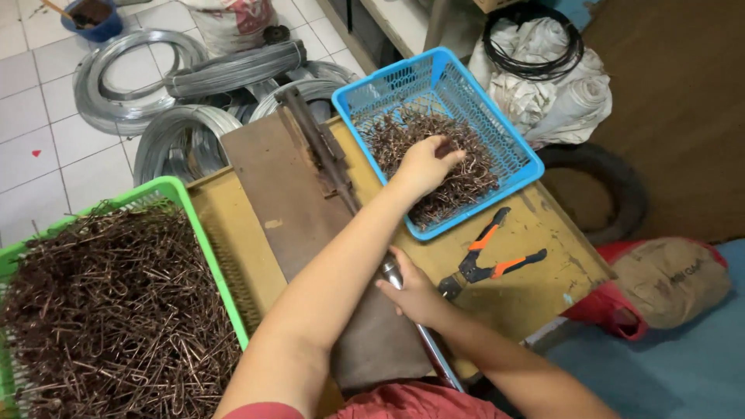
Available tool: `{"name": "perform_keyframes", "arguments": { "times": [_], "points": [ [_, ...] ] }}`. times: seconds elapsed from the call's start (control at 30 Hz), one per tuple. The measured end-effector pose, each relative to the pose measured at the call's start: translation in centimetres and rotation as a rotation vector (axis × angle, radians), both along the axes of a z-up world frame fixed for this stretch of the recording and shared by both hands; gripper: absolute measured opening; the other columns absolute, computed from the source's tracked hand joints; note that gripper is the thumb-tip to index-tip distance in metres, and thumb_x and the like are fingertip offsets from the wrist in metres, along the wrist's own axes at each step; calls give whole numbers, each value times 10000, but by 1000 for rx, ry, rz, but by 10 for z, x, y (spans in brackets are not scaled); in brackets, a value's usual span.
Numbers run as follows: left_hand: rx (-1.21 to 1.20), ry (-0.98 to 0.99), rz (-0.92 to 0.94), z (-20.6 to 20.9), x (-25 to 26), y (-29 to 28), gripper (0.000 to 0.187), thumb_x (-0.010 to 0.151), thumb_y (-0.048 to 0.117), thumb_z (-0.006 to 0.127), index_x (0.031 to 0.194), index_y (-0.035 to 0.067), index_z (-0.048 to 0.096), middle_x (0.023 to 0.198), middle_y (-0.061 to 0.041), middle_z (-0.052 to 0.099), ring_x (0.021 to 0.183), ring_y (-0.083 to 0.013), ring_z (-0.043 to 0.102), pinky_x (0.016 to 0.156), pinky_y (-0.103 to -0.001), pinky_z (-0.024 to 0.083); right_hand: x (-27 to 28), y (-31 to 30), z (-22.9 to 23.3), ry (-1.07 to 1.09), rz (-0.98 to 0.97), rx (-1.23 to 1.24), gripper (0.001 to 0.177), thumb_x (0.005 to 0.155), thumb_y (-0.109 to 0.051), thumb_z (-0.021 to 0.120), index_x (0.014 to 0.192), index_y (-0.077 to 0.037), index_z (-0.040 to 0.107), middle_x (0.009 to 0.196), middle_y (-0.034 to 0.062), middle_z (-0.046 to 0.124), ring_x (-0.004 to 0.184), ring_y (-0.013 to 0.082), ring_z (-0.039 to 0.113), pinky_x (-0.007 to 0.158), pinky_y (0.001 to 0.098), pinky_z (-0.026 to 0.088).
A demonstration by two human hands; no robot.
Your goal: Using a manual lever-operated jig to bend small metal wires into a specific shape and sorting them into baskets.
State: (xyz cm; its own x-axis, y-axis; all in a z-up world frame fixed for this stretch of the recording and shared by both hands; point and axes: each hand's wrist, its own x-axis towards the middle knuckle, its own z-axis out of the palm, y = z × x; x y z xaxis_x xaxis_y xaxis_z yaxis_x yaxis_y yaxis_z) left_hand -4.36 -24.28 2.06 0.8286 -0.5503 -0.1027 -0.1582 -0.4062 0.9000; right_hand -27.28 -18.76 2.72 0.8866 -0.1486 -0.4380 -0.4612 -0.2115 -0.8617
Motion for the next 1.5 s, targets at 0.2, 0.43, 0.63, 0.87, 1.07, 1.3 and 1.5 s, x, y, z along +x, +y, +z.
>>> {"name": "perform_keyframes", "arguments": {
  "times": [0.2,0.43,0.63,0.87,1.07,1.3,1.5],
  "points": [
    [9,-137,-31,28,-41,44,596,1040,444,695,1512,85,637,1456,-161,707,1407,-328,637,1190,-478,504,-1,-3,-25,-25,20,22,800,959,-152,736,1667,-111,367,1288,308,676,458,213,704,380,268,579],
    [91,-213,-132,70,-85,174,711,989,434,746,1523,-4,578,1568,-317,554,1438,-512,548,1197,-618,468,-1,-2,-8,-4,61,7,801,972,-171,722,1680,-149,348,1383,293,641,451,214,688,398,271,584],
    [414,-359,89,116,-118,304,696,972,322,769,1527,-32,544,1553,-367,470,1450,-582,480,1159,-691,443,4,-6,-8,25,53,45,772,966,-106,718,1659,-218,396,1350,307,647,438,238,673,395,272,574],
    [1087,-191,399,37,-104,446,992,786,-71,698,1705,2,333,1735,-303,303,1558,-588,279,1089,-936,190,3,-6,-8,34,31,65,788,964,-100,720,1668,-210,384,1057,274,680,420,258,657,370,292,555],
    [1238,-92,260,-16,-94,475,661,942,106,631,1598,178,586,1605,-221,551,1507,-596,387,1083,-918,183,3,-4,-1,14,16,83,800,953,-95,737,1663,-202,385,774,217,678,388,270,639,346,317,540],
    [1118,-176,407,11,-90,486,517,963,126,751,1477,178,723,1337,-177,737,1266,-473,655,1069,-769,366,4,-10,-24,-24,8,116,800,938,-57,741,1650,-197,404,708,200,682,377,274,651,343,330,546],
    [1006,-131,478,19,-85,501,473,955,87,795,1423,145,762,1243,-173,791,1214,-417,739,1109,-685,390,2,-11,-35,-59,8,156,810,939,-36,722,1660,-162,375,628,180,642,356,276,638,315,320,517]
  ]
}}
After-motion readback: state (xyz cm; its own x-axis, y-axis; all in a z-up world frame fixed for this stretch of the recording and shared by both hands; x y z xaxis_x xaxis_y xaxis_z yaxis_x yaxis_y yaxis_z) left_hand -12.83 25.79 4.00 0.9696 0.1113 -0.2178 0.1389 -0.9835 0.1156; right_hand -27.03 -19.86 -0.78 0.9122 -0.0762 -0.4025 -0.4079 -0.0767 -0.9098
